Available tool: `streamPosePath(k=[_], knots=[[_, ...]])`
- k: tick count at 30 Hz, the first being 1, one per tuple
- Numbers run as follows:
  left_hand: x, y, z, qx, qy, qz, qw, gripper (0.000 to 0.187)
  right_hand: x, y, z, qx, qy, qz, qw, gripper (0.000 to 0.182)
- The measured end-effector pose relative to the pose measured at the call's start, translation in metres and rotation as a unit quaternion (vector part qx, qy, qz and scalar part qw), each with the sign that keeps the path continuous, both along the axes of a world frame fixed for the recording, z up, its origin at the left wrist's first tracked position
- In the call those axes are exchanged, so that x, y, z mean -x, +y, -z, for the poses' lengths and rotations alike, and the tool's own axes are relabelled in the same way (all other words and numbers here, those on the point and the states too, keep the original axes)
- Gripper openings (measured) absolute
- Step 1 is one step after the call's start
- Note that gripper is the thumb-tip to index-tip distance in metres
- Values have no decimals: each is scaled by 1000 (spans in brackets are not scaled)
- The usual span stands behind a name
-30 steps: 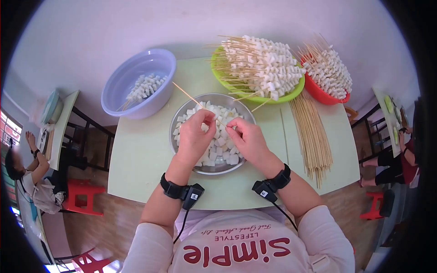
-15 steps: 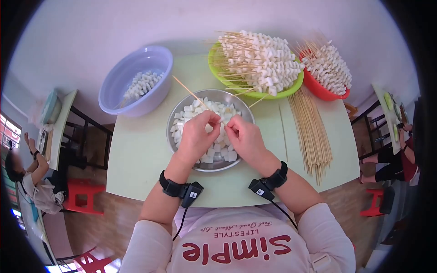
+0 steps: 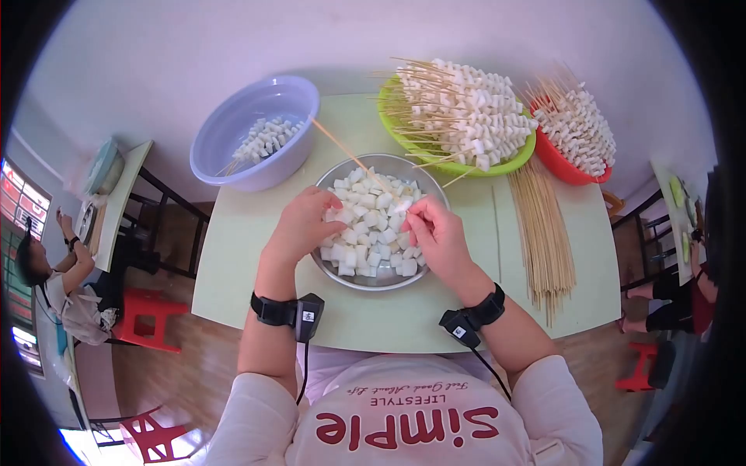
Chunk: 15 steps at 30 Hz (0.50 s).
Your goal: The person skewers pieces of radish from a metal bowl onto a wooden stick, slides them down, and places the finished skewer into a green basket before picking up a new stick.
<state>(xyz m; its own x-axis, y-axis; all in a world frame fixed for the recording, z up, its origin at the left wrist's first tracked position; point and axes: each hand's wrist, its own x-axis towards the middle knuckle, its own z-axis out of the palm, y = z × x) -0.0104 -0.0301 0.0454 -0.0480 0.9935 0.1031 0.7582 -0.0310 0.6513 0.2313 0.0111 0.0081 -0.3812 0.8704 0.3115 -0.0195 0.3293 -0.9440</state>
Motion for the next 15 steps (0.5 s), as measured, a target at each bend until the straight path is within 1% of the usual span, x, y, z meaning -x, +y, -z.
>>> streamPosePath(k=[2,6,8,9,11,12,14,15], knots=[[-4,1,2,-18,39,1,999,27,0,2,8,-37,-2,-10,999,2],[-9,5,0,-43,32,2,999,25,-1,-2,5,-42,-45,18,998,3],[-12,8,-3,-43,5,-6,999,21,1,-4,2,-91,-58,42,993,6],[-12,11,-3,-44,4,-4,999,21,1,-2,0,-92,-59,44,993,6],[-13,20,0,-68,-113,-52,990,15,-1,2,-4,88,-10,36,995,9],[-10,25,5,-66,-115,-45,990,15,0,4,-2,89,-12,43,995,9],[-6,39,18,-137,-292,-81,943,15,0,9,4,32,-30,38,998,9],[-10,42,22,-142,-293,-75,943,15,-4,5,0,27,-30,43,998,9]])
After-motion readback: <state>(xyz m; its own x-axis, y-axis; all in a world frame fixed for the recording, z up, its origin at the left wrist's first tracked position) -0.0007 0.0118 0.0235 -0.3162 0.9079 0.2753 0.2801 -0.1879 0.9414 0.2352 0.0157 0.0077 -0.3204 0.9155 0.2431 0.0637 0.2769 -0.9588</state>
